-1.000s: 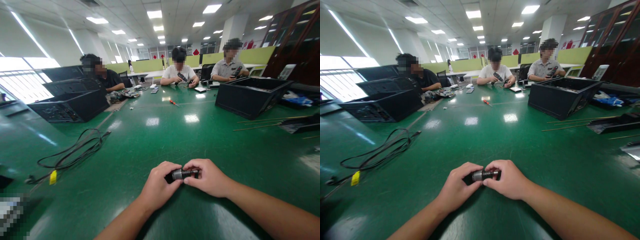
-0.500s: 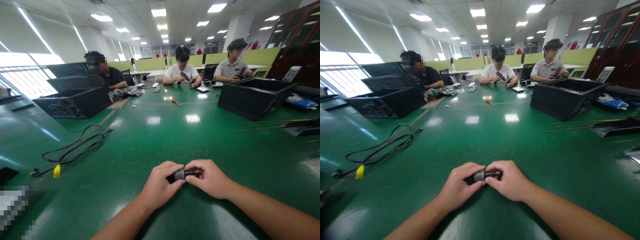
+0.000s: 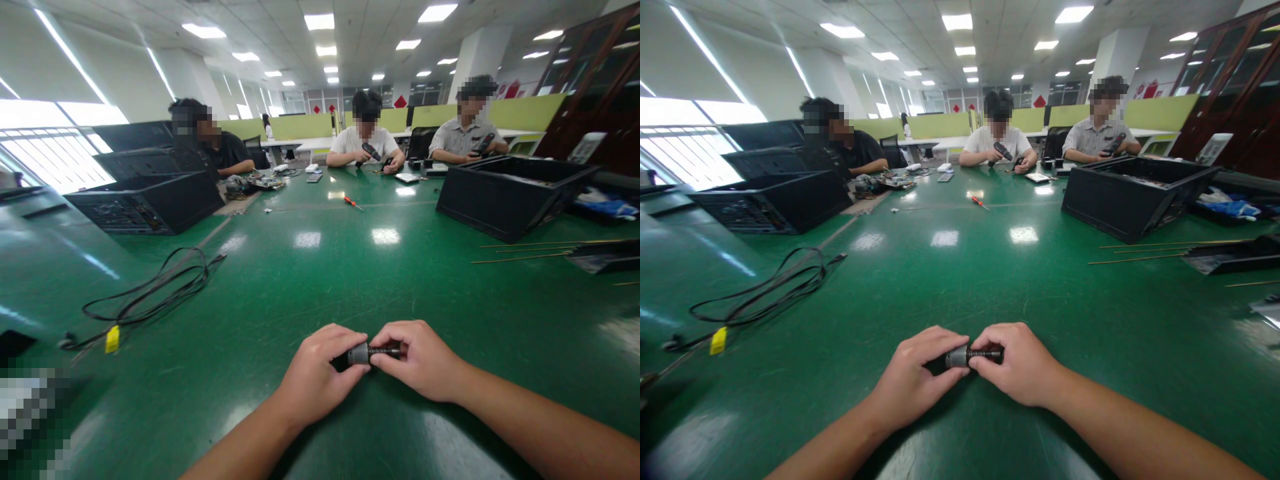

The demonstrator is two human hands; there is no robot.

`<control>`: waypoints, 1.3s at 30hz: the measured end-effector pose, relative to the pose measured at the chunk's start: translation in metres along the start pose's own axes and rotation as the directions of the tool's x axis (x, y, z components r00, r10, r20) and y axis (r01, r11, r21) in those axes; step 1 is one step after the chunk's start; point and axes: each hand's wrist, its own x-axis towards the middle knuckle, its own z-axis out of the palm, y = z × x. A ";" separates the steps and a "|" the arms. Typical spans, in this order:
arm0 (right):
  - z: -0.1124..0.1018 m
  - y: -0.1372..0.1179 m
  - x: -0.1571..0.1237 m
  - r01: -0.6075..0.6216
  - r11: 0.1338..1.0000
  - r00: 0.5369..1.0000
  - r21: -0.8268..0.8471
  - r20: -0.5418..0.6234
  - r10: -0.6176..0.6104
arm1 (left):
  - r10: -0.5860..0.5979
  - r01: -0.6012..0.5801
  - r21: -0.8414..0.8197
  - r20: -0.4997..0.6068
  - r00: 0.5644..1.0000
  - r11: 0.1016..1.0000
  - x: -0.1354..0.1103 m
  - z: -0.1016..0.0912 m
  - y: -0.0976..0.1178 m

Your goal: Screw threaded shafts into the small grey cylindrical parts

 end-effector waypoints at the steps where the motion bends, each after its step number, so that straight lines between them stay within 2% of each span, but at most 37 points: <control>1: 0.000 0.000 0.000 0.001 1.000 1.000 0.001 0.001 -0.001 | 0.002 -0.002 0.002 -0.002 1.000 1.000 0.000 0.000 0.000; 16: 0.000 0.001 -0.002 -0.012 0.999 0.999 0.036 0.037 0.010 | 0.010 -0.010 0.024 -0.003 1.000 1.000 0.001 -0.001 0.003; 32: -0.003 0.000 -0.004 0.068 0.989 0.998 -0.135 0.009 -0.067 | 0.031 -0.030 0.039 -0.033 0.999 0.999 0.001 -0.003 0.005; 39: -0.004 0.001 -0.003 0.094 0.986 0.996 -0.140 0.004 -0.094 | 0.043 -0.041 0.065 -0.031 0.999 0.997 0.001 -0.003 0.005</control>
